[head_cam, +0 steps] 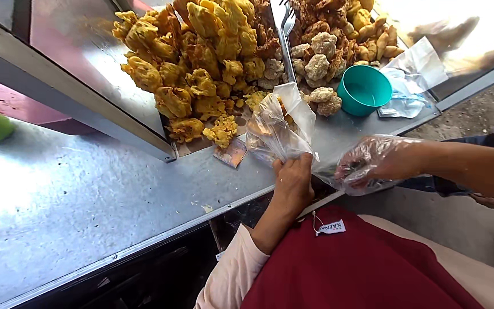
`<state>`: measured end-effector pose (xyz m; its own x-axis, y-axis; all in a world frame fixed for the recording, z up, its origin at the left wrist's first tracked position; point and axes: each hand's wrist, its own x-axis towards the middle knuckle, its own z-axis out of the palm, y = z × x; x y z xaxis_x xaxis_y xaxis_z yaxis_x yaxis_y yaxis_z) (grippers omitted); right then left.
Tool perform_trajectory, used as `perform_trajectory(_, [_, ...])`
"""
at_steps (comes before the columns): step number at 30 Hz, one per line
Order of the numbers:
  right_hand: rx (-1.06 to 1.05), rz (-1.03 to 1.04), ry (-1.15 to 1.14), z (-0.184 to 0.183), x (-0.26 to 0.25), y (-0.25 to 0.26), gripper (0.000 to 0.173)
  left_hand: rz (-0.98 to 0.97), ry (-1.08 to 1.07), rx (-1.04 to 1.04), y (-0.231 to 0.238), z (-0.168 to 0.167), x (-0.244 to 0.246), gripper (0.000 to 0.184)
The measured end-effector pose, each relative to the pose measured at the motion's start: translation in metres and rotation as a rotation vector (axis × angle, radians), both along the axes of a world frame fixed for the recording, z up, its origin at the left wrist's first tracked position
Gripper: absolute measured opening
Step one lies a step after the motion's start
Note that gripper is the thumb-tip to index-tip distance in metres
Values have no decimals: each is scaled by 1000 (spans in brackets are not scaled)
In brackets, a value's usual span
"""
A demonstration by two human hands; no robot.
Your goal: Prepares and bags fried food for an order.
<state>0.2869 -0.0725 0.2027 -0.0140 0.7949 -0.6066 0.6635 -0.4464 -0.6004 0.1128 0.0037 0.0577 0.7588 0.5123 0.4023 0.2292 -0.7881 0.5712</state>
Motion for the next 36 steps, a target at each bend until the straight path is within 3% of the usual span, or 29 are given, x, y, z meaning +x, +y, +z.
perform_trajectory(4, [-160, -292, 301, 11, -1, -11, 12, -7, 56, 36, 0, 6, 3, 36])
perform_trajectory(5, [-152, -272, 250, 13, -3, -11, 11, -6, 72, 42, 0, 7, 4, 37])
perform_trajectory(8, [32, 80, -249, 6, -7, -16, 15, -15, 131, 40, -1, 12, 3, 39])
perform_trajectory(10, [11, 220, -409, 4, -9, -18, 21, -22, 148, 35, -1, 14, 0, 40])
perform_trajectory(16, [286, 286, -224, 29, -4, -34, 17, -3, 114, 25, -1, 12, -1, 42])
perform_trajectory(20, [172, 245, 69, 46, 10, -36, 16, -10, 108, -98, 3, 18, -6, 47])
perform_trajectory(24, [315, 286, -216, 43, 1, -35, 17, 2, 101, -183, 6, 21, -11, 46])
perform_trajectory(30, [358, 210, 145, 55, 12, -29, 14, 42, 106, -82, 3, 18, -7, 45])
perform_trajectory(33, [564, 237, -43, 63, 22, -26, 15, 51, 113, -40, 2, 15, -6, 44])
perform_trajectory(36, [484, 126, -126, 98, 18, -14, 17, 18, 140, -97, 4, 21, -12, 44])
